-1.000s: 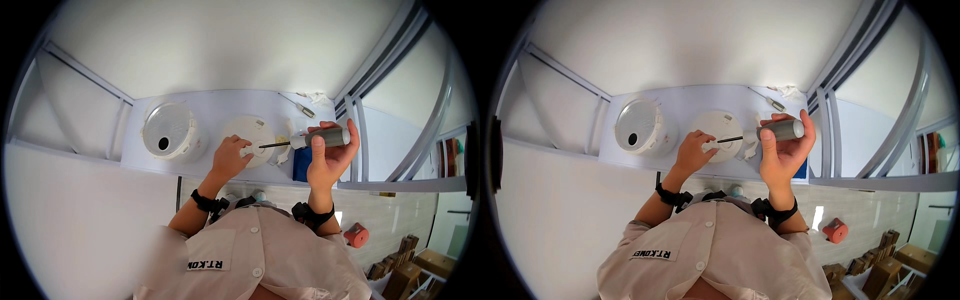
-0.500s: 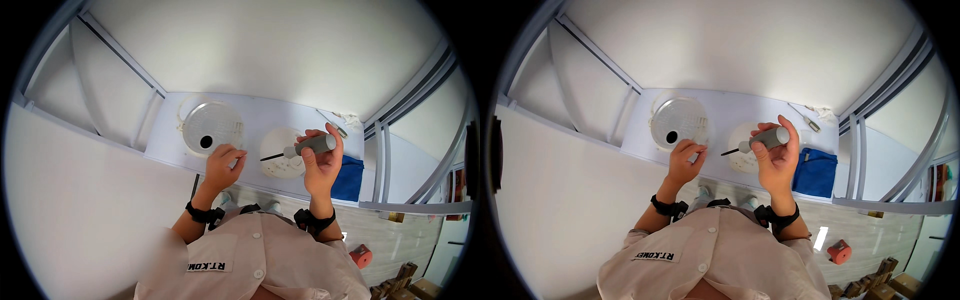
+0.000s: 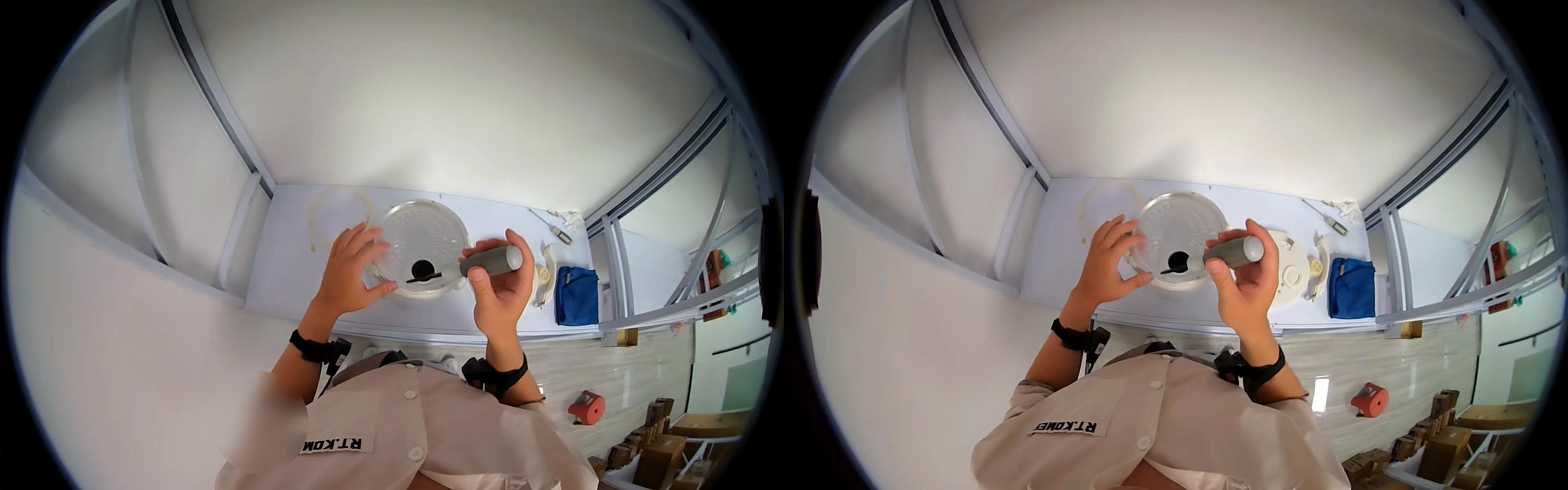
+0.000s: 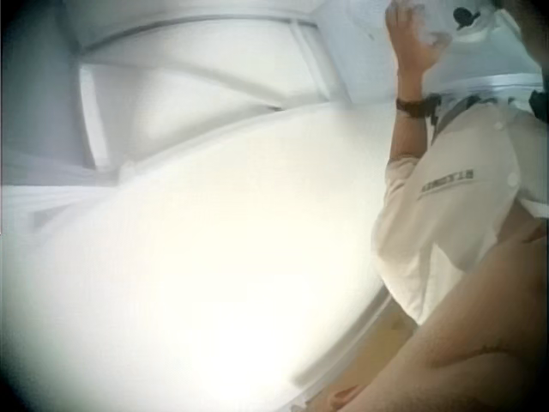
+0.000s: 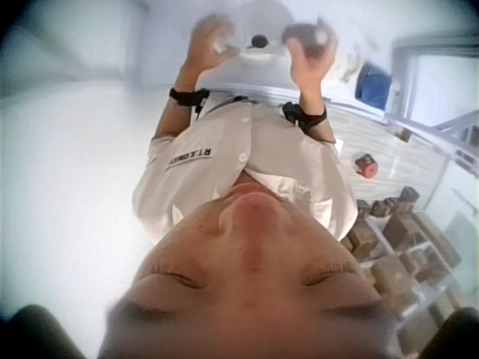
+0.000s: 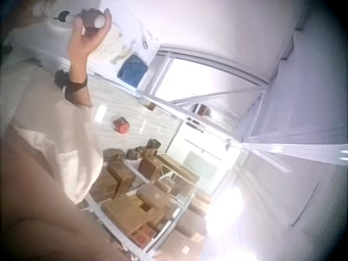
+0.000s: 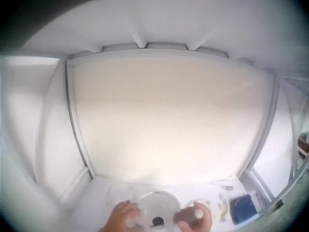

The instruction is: The person assembles a ceiling light fixture on a white workbench. They use a screwdriver to remove and install screws, attach a circular diffuser, and secure the fixture components together.

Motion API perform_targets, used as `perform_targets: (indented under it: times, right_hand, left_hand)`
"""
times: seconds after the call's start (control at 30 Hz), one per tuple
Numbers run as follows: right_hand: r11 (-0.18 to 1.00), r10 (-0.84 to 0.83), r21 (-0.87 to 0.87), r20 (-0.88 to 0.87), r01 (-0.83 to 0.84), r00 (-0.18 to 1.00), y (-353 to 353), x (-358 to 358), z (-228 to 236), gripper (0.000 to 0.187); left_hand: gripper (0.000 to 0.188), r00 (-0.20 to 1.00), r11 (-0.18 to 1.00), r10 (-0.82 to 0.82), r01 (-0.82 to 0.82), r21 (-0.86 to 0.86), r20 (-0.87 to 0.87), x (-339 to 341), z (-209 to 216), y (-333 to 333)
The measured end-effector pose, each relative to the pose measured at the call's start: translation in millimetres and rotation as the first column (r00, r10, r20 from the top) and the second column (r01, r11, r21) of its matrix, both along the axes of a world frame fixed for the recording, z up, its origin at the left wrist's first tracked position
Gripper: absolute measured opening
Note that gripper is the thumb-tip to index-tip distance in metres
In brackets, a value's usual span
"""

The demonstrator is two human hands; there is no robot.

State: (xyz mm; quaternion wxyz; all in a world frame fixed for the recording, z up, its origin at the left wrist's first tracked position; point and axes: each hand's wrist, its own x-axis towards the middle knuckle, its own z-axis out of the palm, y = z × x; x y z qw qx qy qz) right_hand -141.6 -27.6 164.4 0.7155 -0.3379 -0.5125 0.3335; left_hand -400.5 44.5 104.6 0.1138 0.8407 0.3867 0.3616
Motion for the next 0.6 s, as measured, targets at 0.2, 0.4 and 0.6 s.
perform_targets:
  times: [0.2, 0.4, 0.6]
  right_hand:
    - [0.993, -0.117, -0.006, 0.047, 0.117, 0.992, -3, -38, 4, 0.071]
    - [0.976, -0.217, -0.010, 0.063, 0.218, 0.974, -17, -53, 13, 0.070]
    - [0.960, -0.278, -0.016, 0.065, 0.280, 0.958, -27, -53, 14, 0.070]
  left_hand:
    - [0.055, 0.976, 0.972, -0.219, 0.220, -0.085, 0.018, -28, -12, 32]
    - [0.053, 0.942, 0.941, -0.279, 0.307, -0.144, 0.184, -31, -26, 41]
    - [0.046, 0.954, 0.981, -0.193, 0.193, 0.022, 0.228, -24, -31, 28]
